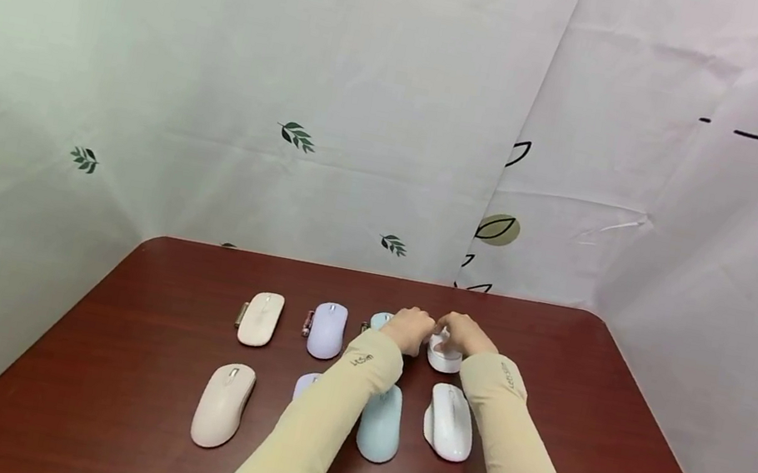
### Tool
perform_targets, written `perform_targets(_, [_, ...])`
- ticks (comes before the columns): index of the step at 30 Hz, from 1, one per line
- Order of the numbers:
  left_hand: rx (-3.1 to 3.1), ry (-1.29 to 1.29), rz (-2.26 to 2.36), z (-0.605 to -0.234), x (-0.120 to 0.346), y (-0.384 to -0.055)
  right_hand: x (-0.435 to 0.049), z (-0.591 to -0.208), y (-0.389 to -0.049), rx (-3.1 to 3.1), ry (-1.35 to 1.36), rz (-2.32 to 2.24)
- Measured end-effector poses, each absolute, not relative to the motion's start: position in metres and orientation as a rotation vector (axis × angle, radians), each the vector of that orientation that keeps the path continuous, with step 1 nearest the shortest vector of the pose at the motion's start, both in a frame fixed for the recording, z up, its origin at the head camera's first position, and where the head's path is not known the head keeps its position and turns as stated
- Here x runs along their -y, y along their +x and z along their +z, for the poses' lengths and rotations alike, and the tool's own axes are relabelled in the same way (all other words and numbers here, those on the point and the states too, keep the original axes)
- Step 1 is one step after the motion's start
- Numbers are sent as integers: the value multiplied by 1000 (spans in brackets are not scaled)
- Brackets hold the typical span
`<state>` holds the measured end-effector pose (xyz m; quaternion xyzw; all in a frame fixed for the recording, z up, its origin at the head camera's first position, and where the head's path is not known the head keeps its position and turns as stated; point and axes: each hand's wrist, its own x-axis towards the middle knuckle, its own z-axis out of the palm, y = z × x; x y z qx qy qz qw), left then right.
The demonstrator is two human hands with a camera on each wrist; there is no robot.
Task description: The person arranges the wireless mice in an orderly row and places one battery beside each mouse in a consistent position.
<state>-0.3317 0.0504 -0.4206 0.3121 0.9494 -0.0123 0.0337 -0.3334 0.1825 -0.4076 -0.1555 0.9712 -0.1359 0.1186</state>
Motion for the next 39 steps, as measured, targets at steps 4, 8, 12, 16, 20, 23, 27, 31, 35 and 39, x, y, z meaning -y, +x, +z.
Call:
perform_targets(4, [-2914, 925, 28, -424, -53, -331, -180, -406, -334, -2820, -433, -425])
perform_targets(8, [-2910, 869, 126, -422, -56, -331, -178, -403, -335, -2819, -408, -398])
perform_targets(12, [-2896, 804, 182, -419, -60, -332, -177, -400, -336, -2829, -410, -366])
perform_targets(16, [-2875, 760, 232, -419, -62, -331, -176, -400, -334, -2820, -402, -386])
perform_targets(20, [-2854, 758, 289, -422, -61, -328, -177, -403, -333, -2817, -392, -408])
perform_targets(23, [-2838, 743, 324, -422, -60, -327, -177, -405, -334, -2814, -391, -413])
perform_targets(27, [-2837, 753, 335, -422, -61, -328, -177, -404, -336, -2806, -377, -400])
perform_targets(31, [-2848, 776, 337, -421, -60, -329, -178, -403, -337, -2809, -377, -383])
perform_targets(35, [-2806, 760, 377, -419, -58, -328, -176, -401, -334, -2809, -373, -392])
perform_targets(39, [-2762, 738, 433, -419, -56, -326, -175, -401, -332, -2804, -353, -409])
